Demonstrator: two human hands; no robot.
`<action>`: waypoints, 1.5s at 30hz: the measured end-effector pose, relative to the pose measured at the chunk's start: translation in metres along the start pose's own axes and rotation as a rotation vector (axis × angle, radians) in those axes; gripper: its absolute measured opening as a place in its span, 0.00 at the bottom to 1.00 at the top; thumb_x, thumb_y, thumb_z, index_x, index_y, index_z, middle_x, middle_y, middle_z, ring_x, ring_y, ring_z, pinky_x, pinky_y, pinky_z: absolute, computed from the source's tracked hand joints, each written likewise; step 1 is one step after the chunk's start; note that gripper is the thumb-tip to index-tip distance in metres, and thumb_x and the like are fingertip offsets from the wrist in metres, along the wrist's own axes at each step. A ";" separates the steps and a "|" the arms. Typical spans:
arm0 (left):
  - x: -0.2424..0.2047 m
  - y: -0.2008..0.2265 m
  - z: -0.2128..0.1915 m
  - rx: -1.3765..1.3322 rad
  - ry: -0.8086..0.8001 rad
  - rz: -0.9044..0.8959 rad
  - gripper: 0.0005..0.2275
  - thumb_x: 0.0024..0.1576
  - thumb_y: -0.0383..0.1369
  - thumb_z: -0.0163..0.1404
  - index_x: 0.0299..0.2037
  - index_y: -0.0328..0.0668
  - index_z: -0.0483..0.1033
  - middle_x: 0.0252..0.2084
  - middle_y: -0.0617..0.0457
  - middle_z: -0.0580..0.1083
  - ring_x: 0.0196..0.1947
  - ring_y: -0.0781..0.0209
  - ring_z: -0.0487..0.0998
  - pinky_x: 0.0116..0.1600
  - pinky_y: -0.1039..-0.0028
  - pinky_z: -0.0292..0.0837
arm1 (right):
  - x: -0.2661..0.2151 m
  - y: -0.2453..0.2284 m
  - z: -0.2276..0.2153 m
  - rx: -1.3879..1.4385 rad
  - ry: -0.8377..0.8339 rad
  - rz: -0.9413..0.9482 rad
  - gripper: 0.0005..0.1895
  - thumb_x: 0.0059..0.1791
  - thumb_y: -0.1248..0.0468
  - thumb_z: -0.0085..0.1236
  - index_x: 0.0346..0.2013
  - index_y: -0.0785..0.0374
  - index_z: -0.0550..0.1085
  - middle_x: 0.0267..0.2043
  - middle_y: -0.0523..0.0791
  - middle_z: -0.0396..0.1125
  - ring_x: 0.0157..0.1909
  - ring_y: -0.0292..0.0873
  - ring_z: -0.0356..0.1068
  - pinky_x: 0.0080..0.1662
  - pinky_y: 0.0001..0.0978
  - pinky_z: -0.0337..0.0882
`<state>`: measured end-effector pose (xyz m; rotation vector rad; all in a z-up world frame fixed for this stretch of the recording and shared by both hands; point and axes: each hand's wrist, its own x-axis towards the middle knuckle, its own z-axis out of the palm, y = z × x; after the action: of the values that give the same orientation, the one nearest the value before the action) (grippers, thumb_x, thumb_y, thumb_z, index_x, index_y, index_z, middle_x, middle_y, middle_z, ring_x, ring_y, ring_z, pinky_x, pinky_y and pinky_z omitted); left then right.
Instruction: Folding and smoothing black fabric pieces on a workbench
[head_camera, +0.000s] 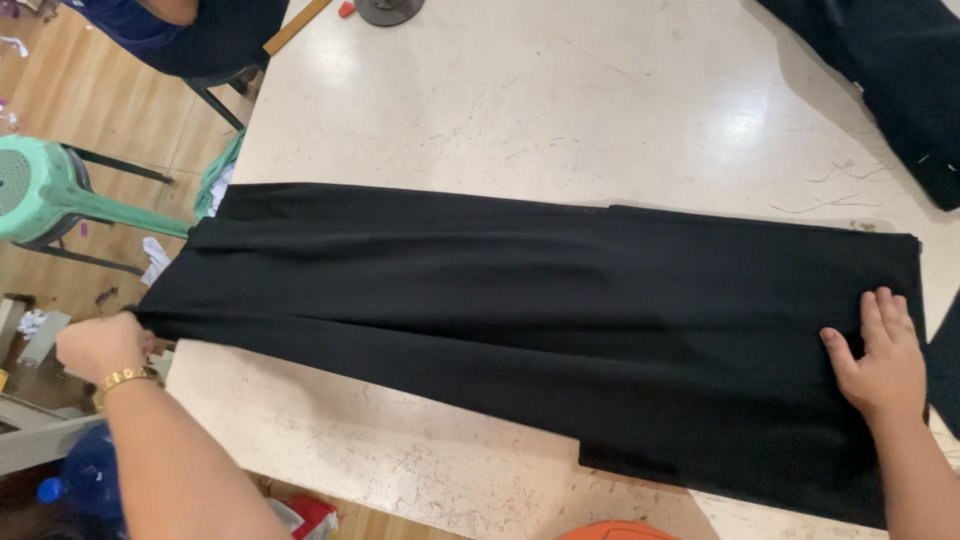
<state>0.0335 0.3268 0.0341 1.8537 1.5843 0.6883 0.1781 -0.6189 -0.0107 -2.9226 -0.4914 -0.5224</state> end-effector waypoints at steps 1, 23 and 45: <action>0.017 -0.021 -0.004 0.648 -0.023 0.159 0.06 0.44 0.30 0.49 0.18 0.36 0.73 0.22 0.45 0.76 0.26 0.52 0.81 0.26 0.71 0.76 | 0.003 -0.003 -0.002 0.029 0.022 -0.021 0.33 0.47 0.61 0.52 0.61 0.84 0.65 0.64 0.68 0.57 0.66 0.69 0.55 0.64 0.54 0.56; 0.042 -0.039 -0.033 -0.687 -0.396 -0.447 0.13 0.56 0.46 0.41 0.48 0.61 0.71 0.50 0.66 0.75 0.52 0.73 0.77 0.59 0.73 0.73 | 0.000 0.003 -0.001 0.068 0.010 -0.054 0.32 0.48 0.63 0.52 0.61 0.84 0.62 0.64 0.70 0.55 0.65 0.72 0.53 0.62 0.58 0.55; -0.053 0.001 -0.053 -1.081 -0.421 -0.670 0.12 0.55 0.36 0.46 0.41 0.44 0.82 0.49 0.49 0.81 0.53 0.56 0.83 0.62 0.57 0.71 | 0.004 0.000 -0.004 0.033 -0.040 -0.024 0.32 0.50 0.60 0.48 0.61 0.86 0.63 0.64 0.69 0.54 0.67 0.68 0.50 0.63 0.54 0.53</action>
<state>-0.0120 0.2805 0.0711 0.5674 1.0717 0.5896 0.1803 -0.6187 -0.0053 -2.9041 -0.5351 -0.4549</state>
